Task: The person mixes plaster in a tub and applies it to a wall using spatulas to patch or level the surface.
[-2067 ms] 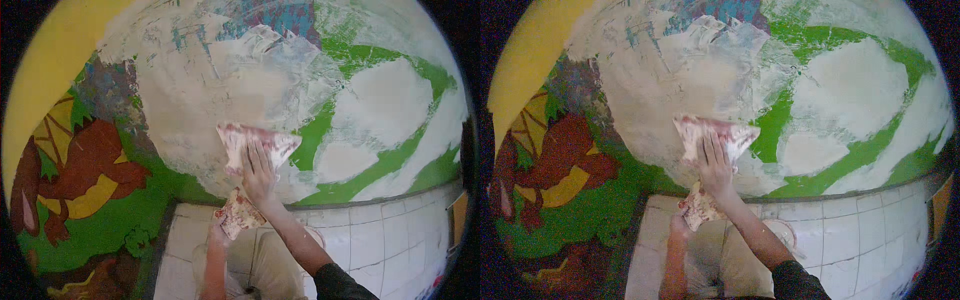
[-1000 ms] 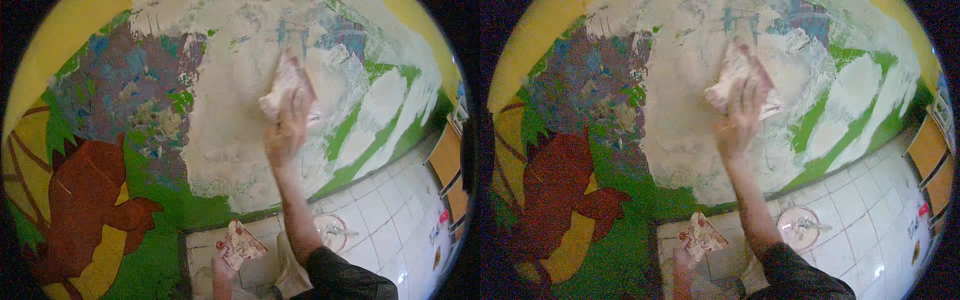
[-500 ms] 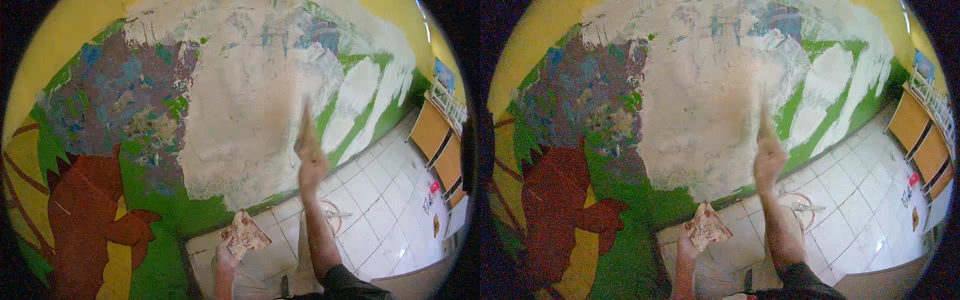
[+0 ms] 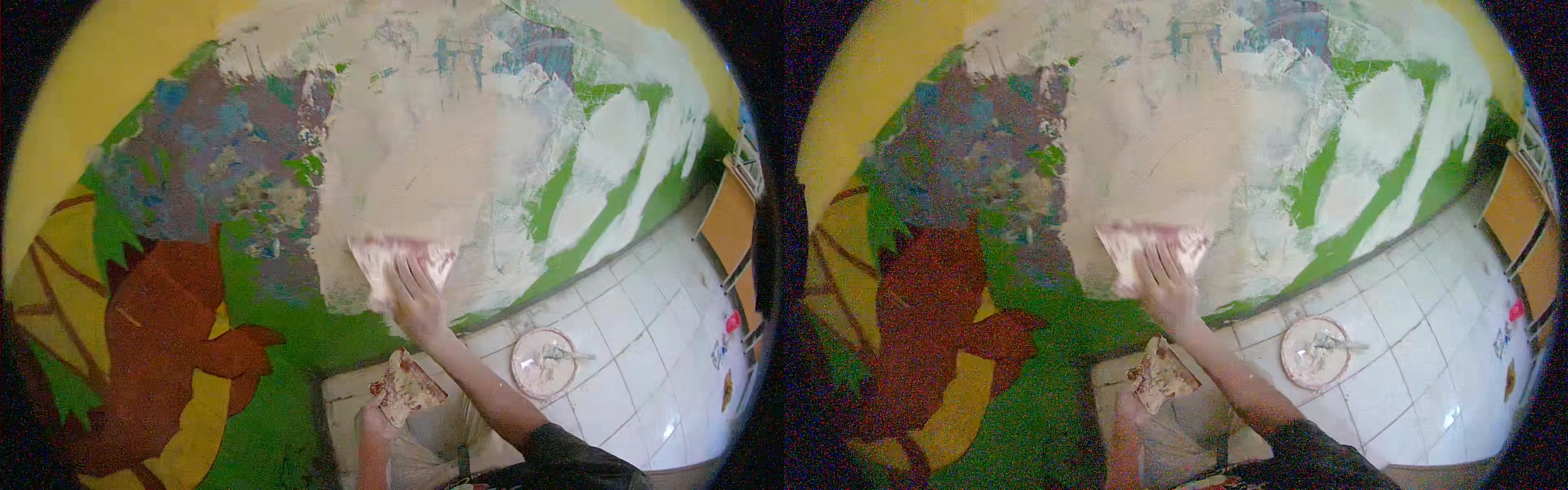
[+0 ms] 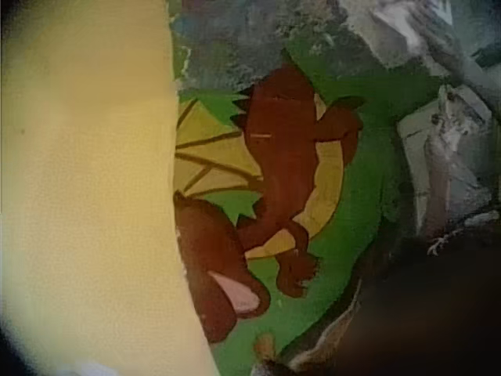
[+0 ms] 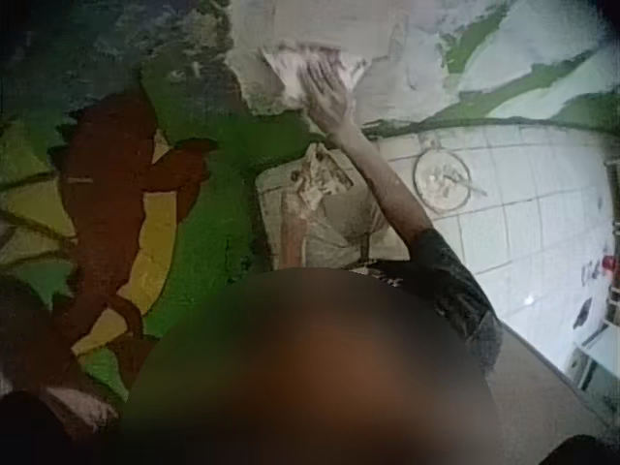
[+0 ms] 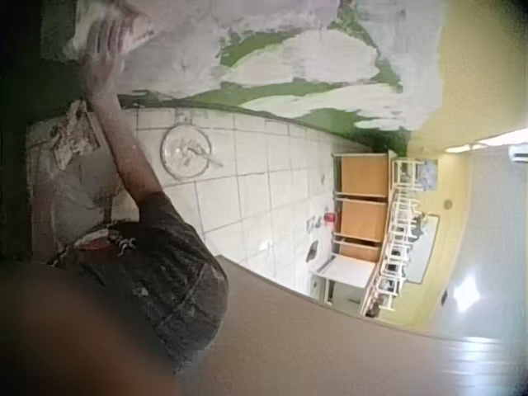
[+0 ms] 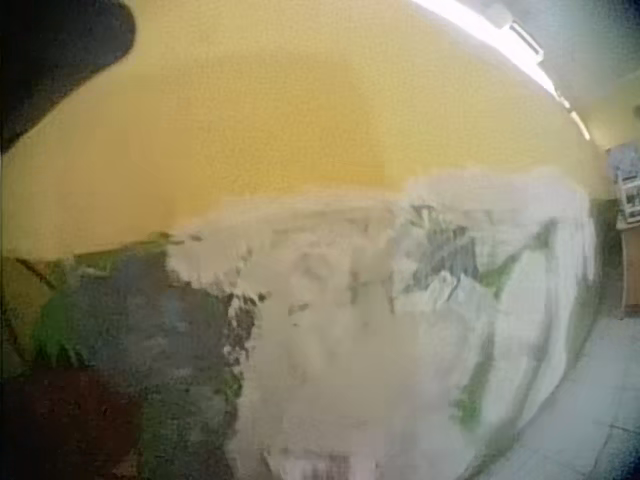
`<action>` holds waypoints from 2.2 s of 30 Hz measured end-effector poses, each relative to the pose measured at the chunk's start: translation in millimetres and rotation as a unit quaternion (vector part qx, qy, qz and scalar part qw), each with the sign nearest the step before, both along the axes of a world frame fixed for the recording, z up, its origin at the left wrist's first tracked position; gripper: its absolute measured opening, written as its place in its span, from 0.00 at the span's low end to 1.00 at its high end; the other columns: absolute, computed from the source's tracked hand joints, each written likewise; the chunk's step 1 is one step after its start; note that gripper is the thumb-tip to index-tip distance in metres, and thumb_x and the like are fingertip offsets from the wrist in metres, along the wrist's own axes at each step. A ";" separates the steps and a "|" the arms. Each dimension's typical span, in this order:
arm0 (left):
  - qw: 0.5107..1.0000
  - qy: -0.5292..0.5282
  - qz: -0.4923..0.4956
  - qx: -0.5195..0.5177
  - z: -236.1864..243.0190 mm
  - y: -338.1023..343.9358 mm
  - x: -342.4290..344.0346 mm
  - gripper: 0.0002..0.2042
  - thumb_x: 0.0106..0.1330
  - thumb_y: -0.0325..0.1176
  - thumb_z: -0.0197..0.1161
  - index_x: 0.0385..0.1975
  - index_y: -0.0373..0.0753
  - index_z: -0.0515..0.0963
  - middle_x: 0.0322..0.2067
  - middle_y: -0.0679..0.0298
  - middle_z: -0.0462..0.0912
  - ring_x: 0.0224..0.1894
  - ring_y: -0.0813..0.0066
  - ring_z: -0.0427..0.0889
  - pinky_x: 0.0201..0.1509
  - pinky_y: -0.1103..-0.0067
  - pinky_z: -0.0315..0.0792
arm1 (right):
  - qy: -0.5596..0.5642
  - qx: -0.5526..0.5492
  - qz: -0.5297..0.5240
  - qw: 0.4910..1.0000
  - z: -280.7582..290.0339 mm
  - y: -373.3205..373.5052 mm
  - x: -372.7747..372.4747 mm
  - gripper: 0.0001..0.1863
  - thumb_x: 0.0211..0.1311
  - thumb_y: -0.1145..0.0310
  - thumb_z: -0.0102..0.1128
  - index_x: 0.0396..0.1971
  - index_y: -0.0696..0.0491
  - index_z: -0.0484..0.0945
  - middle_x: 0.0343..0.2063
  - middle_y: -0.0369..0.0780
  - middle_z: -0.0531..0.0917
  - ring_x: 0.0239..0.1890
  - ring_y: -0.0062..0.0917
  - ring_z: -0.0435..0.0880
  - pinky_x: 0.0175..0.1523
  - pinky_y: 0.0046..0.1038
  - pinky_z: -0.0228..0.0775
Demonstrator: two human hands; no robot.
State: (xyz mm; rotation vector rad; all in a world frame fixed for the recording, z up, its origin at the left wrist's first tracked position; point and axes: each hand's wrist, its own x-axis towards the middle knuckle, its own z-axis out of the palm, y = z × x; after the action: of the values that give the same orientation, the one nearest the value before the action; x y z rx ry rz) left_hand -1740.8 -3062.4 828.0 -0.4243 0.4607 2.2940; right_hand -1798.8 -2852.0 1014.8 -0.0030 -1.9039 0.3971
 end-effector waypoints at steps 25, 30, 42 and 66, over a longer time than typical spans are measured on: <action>0.994 0.094 0.051 0.023 63.5 176.1 147.4 0.21 0.73 0.34 0.46 0.62 0.31 0.65 0.56 0.49 0.76 0.58 0.51 0.77 0.63 0.54 0.71 | 0.010 0.104 0.061 0.993 44.3 242.6 114.4 0.28 0.53 0.74 0.60 0.57 0.60 0.74 0.60 0.47 0.74 0.70 0.43 0.62 0.74 0.48 0.47; 0.995 0.086 0.048 -0.025 77.6 208.1 178.4 0.20 0.73 0.34 0.47 0.61 0.31 0.66 0.56 0.50 0.76 0.57 0.51 0.77 0.61 0.54 0.73 | -0.141 0.037 0.094 0.985 -28.7 280.0 182.4 0.27 0.54 0.83 0.54 0.59 0.58 0.74 0.60 0.47 0.75 0.69 0.37 0.64 0.75 0.41 0.48; 0.987 0.160 -0.006 -0.012 81.8 245.5 227.9 0.20 0.72 0.35 0.51 0.60 0.32 0.67 0.56 0.51 0.76 0.55 0.53 0.79 0.60 0.56 0.75 | 0.077 -0.307 0.010 0.949 30.2 366.5 218.1 0.26 0.64 0.78 0.49 0.64 0.55 0.69 0.58 0.51 0.76 0.61 0.43 0.74 0.62 0.38 0.67; 0.985 0.162 -0.019 -0.058 83.9 12.1 59.0 0.19 0.72 0.33 0.47 0.58 0.29 0.68 0.54 0.49 0.77 0.55 0.52 0.79 0.61 0.56 0.73 | 0.140 0.008 -0.043 0.989 46.3 75.3 88.9 0.27 0.55 0.82 0.52 0.57 0.50 0.78 0.58 0.47 0.77 0.65 0.42 0.70 0.71 0.39 0.57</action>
State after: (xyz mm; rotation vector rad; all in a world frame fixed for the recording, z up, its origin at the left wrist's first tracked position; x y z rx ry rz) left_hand -1681.8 -3050.3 911.9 -0.0942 0.7597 2.3127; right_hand -1709.9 -2776.7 1061.1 -0.0178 -1.6239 0.3065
